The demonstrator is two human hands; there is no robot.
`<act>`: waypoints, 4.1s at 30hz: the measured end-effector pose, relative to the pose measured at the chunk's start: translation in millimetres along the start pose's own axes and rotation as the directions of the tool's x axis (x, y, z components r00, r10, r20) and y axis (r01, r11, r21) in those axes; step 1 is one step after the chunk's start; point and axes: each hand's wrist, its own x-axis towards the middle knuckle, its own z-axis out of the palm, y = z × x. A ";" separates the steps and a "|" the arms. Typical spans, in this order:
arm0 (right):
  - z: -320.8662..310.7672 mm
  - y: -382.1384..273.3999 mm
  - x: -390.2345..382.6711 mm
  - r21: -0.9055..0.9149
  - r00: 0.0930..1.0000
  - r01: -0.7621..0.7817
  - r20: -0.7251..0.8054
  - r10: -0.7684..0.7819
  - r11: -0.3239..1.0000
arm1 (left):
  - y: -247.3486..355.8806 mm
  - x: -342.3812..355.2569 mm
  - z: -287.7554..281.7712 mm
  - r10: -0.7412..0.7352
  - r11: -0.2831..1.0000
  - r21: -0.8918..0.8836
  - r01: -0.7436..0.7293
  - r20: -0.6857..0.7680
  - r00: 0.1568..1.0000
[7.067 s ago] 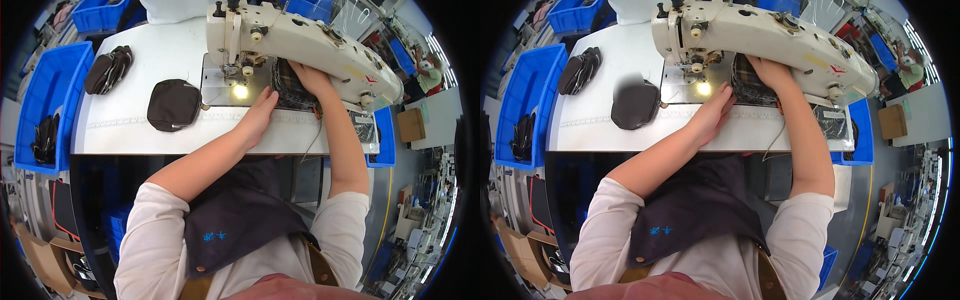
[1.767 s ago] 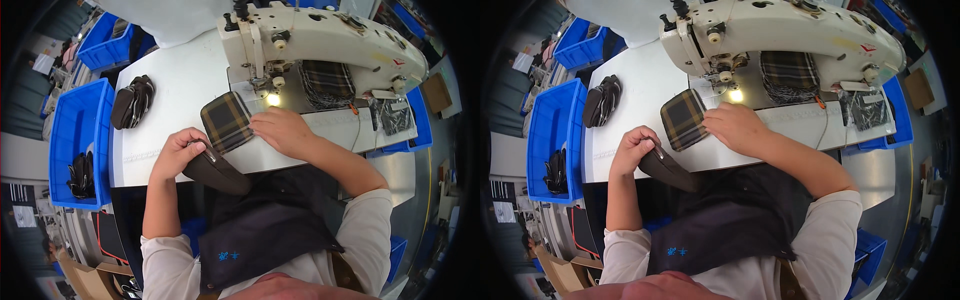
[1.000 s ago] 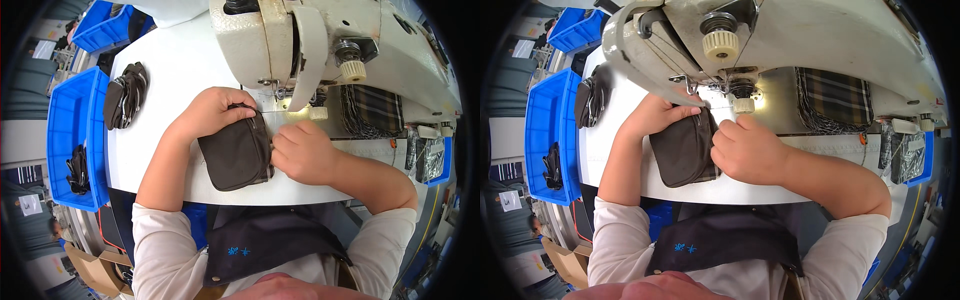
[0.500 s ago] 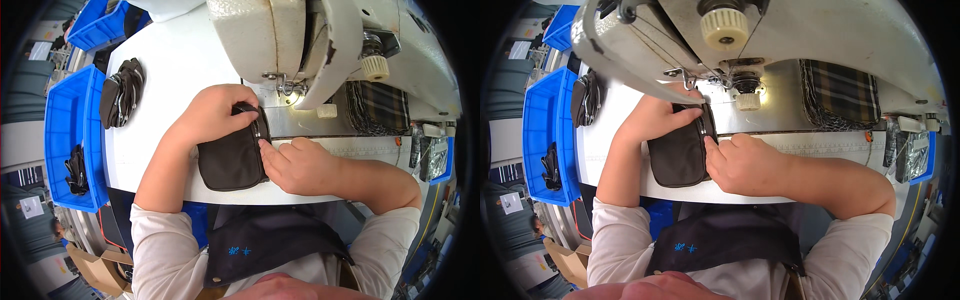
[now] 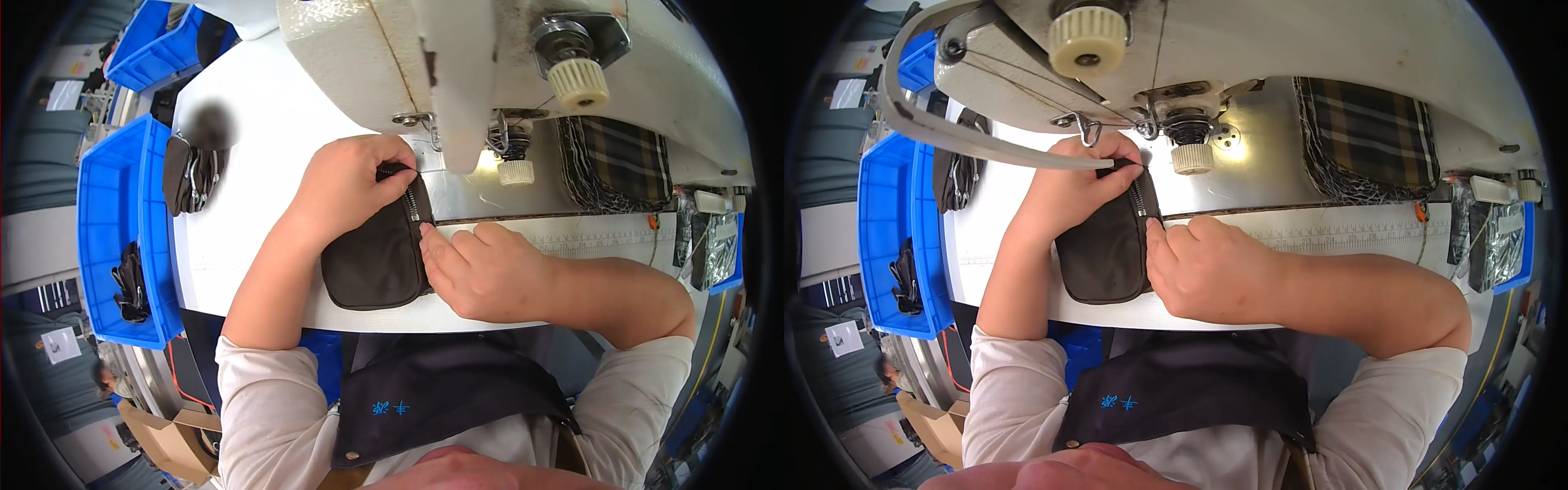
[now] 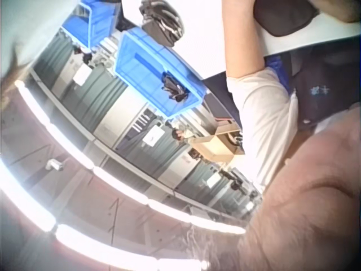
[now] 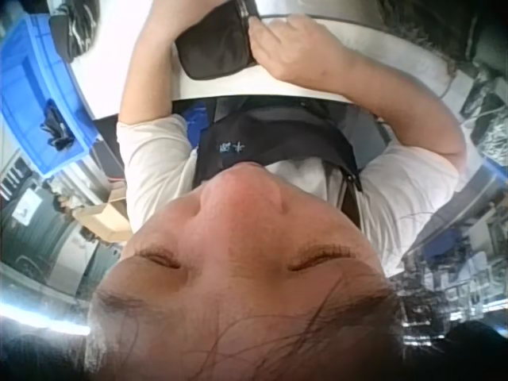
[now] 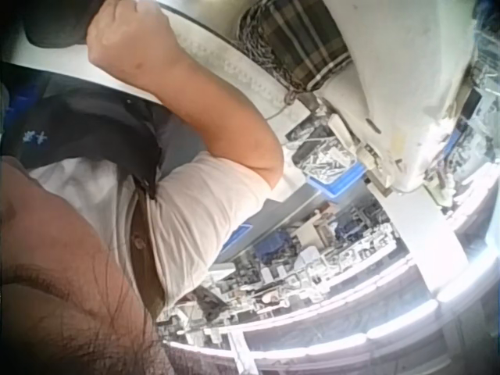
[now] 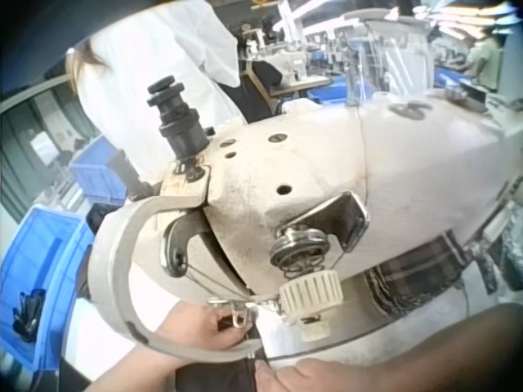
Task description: The person sews a zipper onto a small fabric pouch using an industrial sewing machine. They align the zipper tape with the pouch edge, guide the fabric under the presser foot, and stitch along the seam. The person repeats this process for multiple pouches, handling them one at a time.
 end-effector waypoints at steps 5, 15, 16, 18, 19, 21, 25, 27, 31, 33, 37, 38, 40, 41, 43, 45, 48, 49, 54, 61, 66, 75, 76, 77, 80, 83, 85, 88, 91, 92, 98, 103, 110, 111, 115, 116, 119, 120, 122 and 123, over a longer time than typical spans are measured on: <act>1.4 -0.9 -1.1 -0.020 1.000 0.003 -0.012 -0.003 1.000 | 2.0 0.1 0.2 0.001 1.000 -0.001 -0.001 -0.028 1.000; -1.2 0.2 -1.7 -0.030 1.000 -0.019 -0.014 0.018 0.999 | 3.1 3.1 0.9 -0.035 0.999 -0.002 0.035 -0.033 0.999; -0.9 0.3 -1.9 -0.034 1.000 -0.018 -0.010 0.018 0.999 | 3.9 2.7 1.6 -0.041 0.999 0.011 0.041 -0.038 0.998; -0.8 0.7 -2.0 -0.039 1.000 -0.018 -0.006 0.018 0.999 | 5.0 1.7 2.9 -0.036 0.999 0.030 0.038 -0.057 0.998; -1.2 1.2 -1.9 -0.038 1.000 -0.019 -0.006 0.018 0.999 | 4.9 1.1 3.9 -0.025 0.999 0.036 0.028 -0.070 0.997; -2.2 2.4 -1.8 -0.041 1.000 -0.016 0.001 0.016 0.999 | 4.5 0.5 4.7 -0.019 0.999 0.046 0.023 -0.081 0.996; -2.2 2.7 -2.0 -0.060 1.000 -0.019 0.003 0.019 0.998 | 4.5 0.6 5.6 -0.030 0.998 0.060 0.035 -0.078 0.997; -2.0 2.9 -2.0 -0.068 1.000 -0.021 0.000 0.021 0.997 | 4.1 0.5 6.3 -0.024 0.997 0.065 0.030 -0.087 0.996; -3.6 3.9 -2.2 -0.073 1.000 -0.025 0.014 0.026 0.997 | 4.2 -0.1 8.0 -0.012 0.997 0.076 0.021 -0.113 0.994; -3.1 4.1 -2.0 -0.085 0.999 -0.024 0.023 0.027 0.996 | 4.4 -0.7 8.6 -0.018 0.996 0.088 0.029 -0.119 0.993; -2.0 4.1 -3.9 -0.094 0.998 -0.021 0.052 0.026 0.995 | 3.6 -1.3 10.7 -0.023 0.993 0.113 0.037 -0.119 0.993; -2.2 4.2 -4.3 -0.086 0.998 -0.022 0.059 0.027 0.996 | 3.7 -1.6 11.3 -0.023 0.992 0.117 0.036 -0.118 0.993; -3.2 5.0 -4.0 -0.075 0.997 -0.024 0.072 0.029 0.997 | 3.4 -2.9 13.1 -0.015 0.989 0.140 0.043 -0.194 0.981; -3.5 5.4 -3.8 -0.070 0.997 -0.024 0.077 0.029 0.997 | 3.5 -3.8 13.6 -0.012 0.987 0.153 0.048 -0.232 0.973; -3.2 5.4 -3.7 -0.076 0.995 -0.036 0.088 0.043 0.996 | 1.1 -2.2 10.7 -0.018 0.983 0.180 0.046 -0.150 0.988; -2.3 5.8 -3.7 -0.084 0.994 -0.050 0.089 0.057 0.995 | -3.4 3.0 9.4 -0.003 0.985 0.173 0.021 -0.103 0.995; 0.7 12.0 -2.1 -0.111 0.993 -0.079 0.078 0.088 0.991 | -14.7 17.3 9.3 0.098 0.988 0.133 -0.079 -0.142 0.985; 3.9 15.6 -2.2 -0.124 0.991 -0.098 0.080 0.109 0.987 | -17.2 24.4 9.3 0.156 0.983 0.129 -0.133 -0.185 0.970; 9.2 27.6 -0.9 -0.147 0.972 -0.165 0.142 0.186 0.975 | -13.3 52.3 -9.4 0.172 0.985 0.039 -0.170 -0.070 0.983; 5.7 32.2 0.8 -0.226 0.959 -0.166 0.190 0.210 0.960 | -52.7 80.5 9.3 0.384 0.889 -0.186 -0.419 -0.194 0.903; 3.6 31.9 1.0 -0.262 0.960 -0.166 0.178 0.217 0.951 | -73.3 93.7 21.3 0.339 0.932 -0.076 -0.354 -0.161 0.927; 0.1 34.4 -0.2 -0.028 0.889 -0.412 0.207 0.408 0.911 | -1.9 1.4 -25.1 0.243 0.968 -0.029 -0.248 -0.115 0.963; -0.7 33.7 -1.2 -0.011 0.891 -0.411 0.206 0.404 0.912 | 2.1 -7.6 -22.0 0.364 0.930 -0.019 -0.366 -0.083 0.928; -1.6 33.1 -1.7 0.006 0.895 -0.406 0.205 0.396 0.914 | 13.3 -13.5 -15.8 0.421 0.907 0.055 -0.418 -0.103 0.901; -0.5 29.3 -4.2 0.013 0.913 -0.395 0.116 0.391 0.919 | 11.4 -20.3 3.0 0.384 0.905 0.215 -0.366 -0.047 0.922; -3.3 30.4 -2.3 0.009 0.923 -0.367 0.129 0.363 0.930 | 3.9 -16.8 3.8 0.398 0.902 0.207 -0.380 -0.051 0.916; -5.3 30.2 -2.4 0.042 0.916 -0.383 0.143 0.374 0.923 | 5.9 -16.8 8.4 0.379 0.908 0.219 -0.356 -0.073 0.923; -3.1 29.6 -4.7 0.086 0.912 -0.396 0.155 0.380 0.914 | 16.5 -22.2 17.9 0.359 0.907 0.276 -0.318 -0.113 0.927; -2.5 27.9 -4.8 0.107 0.910 -0.397 0.174 0.376 0.911 | 20.0 -23.4 20.9 0.358 0.899 0.312 -0.306 -0.121 0.926; -2.7 27.4 -4.2 0.112 0.910 -0.397 0.179 0.374 0.911 | 20.5 -24.0 21.4 0.352 0.901 0.314 -0.301 -0.119 0.928; -2.6 26.2 -1.3 0.123 0.912 -0.398 0.156 0.378 0.909 | 21.6 -23.7 19.3 0.278 0.930 0.274 -0.244 -0.093 0.956; 1.0 26.2 -1.3 0.057 0.914 -0.378 0.179 0.363 0.924 | 10.4 -14.5 20.3 0.354 0.896 0.334 -0.292 -0.142 0.924; -7.2 28.4 -4.7 0.092 0.930 -0.315 0.226 0.288 0.945 | 4.8 -14.1 6.0 0.311 0.949 0.088 -0.303 -0.088 0.946; -7.4 28.2 -5.4 0.091 0.930 -0.313 0.232 0.286 0.945 | 2.6 -13.3 6.0 0.327 0.944 0.070 -0.322 -0.095 0.940; -8.0 29.0 -6.0 0.114 0.932 -0.307 0.237 0.274 0.945 | -0.3 -7.1 0.0 0.263 0.965 -0.003 -0.264 -0.031 0.964; -7.9 28.4 -6.1 0.125 0.933 -0.307 0.236 0.272 0.943 | -2.8 -0.9 -2.7 0.255 0.967 -0.017 -0.255 0.009 0.967; -8.5 26.2 -6.7 0.090 0.923 -0.315 0.263 0.283 0.945 | 2.8 9.0 -4.8 0.223 0.974 0.026 -0.225 0.064 0.973; -6.8 25.4 -6.8 0.101 0.924 -0.316 0.257 0.283 0.943 | 6.5 10.5 -4.4 0.212 0.975 0.054 -0.216 0.071 0.975; -2.9 25.1 -8.6 0.114 0.923 -0.329 0.246 0.295 0.937 | 10.6 6.8 4.5 0.235 0.965 0.123 -0.234 0.007 0.972; -3.0 24.8 -8.5 0.103 0.923 -0.330 0.243 0.298 0.938 | 11.4 4.5 9.0 0.248 0.958 0.157 -0.241 -0.025 0.968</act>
